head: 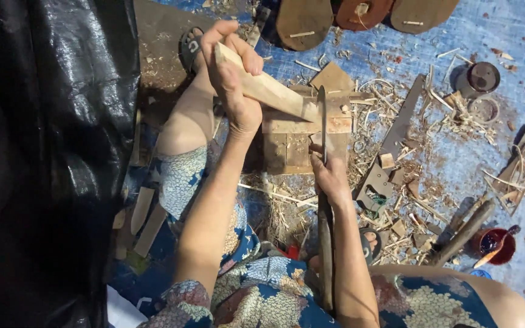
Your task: Sanding and scraping a wooden instrument neck using abrasive material and a curved blade to smooth and shape the surface.
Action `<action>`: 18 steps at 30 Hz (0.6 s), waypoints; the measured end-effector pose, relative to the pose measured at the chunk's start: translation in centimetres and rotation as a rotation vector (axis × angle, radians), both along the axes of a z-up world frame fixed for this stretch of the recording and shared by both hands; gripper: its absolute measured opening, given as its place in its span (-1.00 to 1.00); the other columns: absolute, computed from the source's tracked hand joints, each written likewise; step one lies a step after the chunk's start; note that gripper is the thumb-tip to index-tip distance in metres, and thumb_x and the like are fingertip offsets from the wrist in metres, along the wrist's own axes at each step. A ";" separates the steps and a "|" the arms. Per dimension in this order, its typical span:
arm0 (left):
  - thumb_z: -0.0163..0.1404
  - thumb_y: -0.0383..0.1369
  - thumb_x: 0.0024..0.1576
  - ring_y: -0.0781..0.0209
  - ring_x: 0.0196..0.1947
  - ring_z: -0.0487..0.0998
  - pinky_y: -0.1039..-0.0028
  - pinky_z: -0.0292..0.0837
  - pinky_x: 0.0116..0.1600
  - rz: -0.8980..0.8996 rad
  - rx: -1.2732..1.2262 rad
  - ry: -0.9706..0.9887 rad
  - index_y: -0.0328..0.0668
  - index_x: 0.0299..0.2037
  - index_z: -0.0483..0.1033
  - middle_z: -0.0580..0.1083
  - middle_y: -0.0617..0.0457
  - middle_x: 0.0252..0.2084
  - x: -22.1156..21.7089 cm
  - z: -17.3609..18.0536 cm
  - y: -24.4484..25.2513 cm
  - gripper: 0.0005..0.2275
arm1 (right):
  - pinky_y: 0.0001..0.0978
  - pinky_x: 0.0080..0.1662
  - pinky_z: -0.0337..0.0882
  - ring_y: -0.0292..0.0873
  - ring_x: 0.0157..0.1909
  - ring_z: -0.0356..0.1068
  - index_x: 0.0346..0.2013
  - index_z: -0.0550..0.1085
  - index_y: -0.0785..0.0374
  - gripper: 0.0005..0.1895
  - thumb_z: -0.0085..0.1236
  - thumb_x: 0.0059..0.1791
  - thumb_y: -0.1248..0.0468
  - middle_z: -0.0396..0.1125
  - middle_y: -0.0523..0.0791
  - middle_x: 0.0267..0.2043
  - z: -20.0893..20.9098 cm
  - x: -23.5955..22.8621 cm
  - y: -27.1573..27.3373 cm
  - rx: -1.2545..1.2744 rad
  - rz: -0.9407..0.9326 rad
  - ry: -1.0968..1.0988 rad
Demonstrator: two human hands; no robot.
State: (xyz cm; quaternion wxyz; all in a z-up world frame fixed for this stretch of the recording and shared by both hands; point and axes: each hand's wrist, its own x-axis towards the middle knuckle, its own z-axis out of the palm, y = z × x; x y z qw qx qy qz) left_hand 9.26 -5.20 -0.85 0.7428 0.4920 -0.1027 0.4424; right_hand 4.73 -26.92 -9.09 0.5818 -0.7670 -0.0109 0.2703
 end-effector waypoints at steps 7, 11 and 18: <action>-0.29 0.15 0.35 0.36 -0.35 0.25 0.52 0.21 -0.22 0.118 0.141 0.066 -0.02 0.15 0.22 0.23 0.14 -0.30 -1.6 2.1 -0.2 -0.55 | -0.45 -0.55 0.10 -0.31 -0.61 0.11 0.15 0.44 0.28 -0.62 -0.11 0.07 0.26 0.09 -0.25 -0.61 2.2 -0.7 1.1 -0.011 0.086 -0.018; -0.34 0.21 0.35 0.35 -0.25 0.23 0.51 0.19 -0.13 0.163 0.189 0.086 0.01 0.19 0.15 0.22 0.13 -0.21 -2.4 2.6 -1.5 -0.50 | -0.48 -0.60 0.06 -0.34 -0.66 0.08 0.12 0.45 0.27 -0.64 -0.10 0.06 0.27 0.06 -0.29 -0.66 4.2 -1.5 1.5 0.098 0.126 -0.066; -0.41 0.24 0.28 0.32 -0.24 0.19 0.46 0.20 -0.02 0.063 0.155 0.075 -0.06 -0.18 0.15 0.18 0.13 -0.25 -2.3 5.2 -1.0 -0.50 | -0.47 -0.67 0.07 -0.34 -0.76 0.10 -0.03 0.46 0.30 -0.74 -0.05 0.07 0.23 0.09 -0.29 -0.72 8.9 -3.1 2.4 0.192 0.162 -0.149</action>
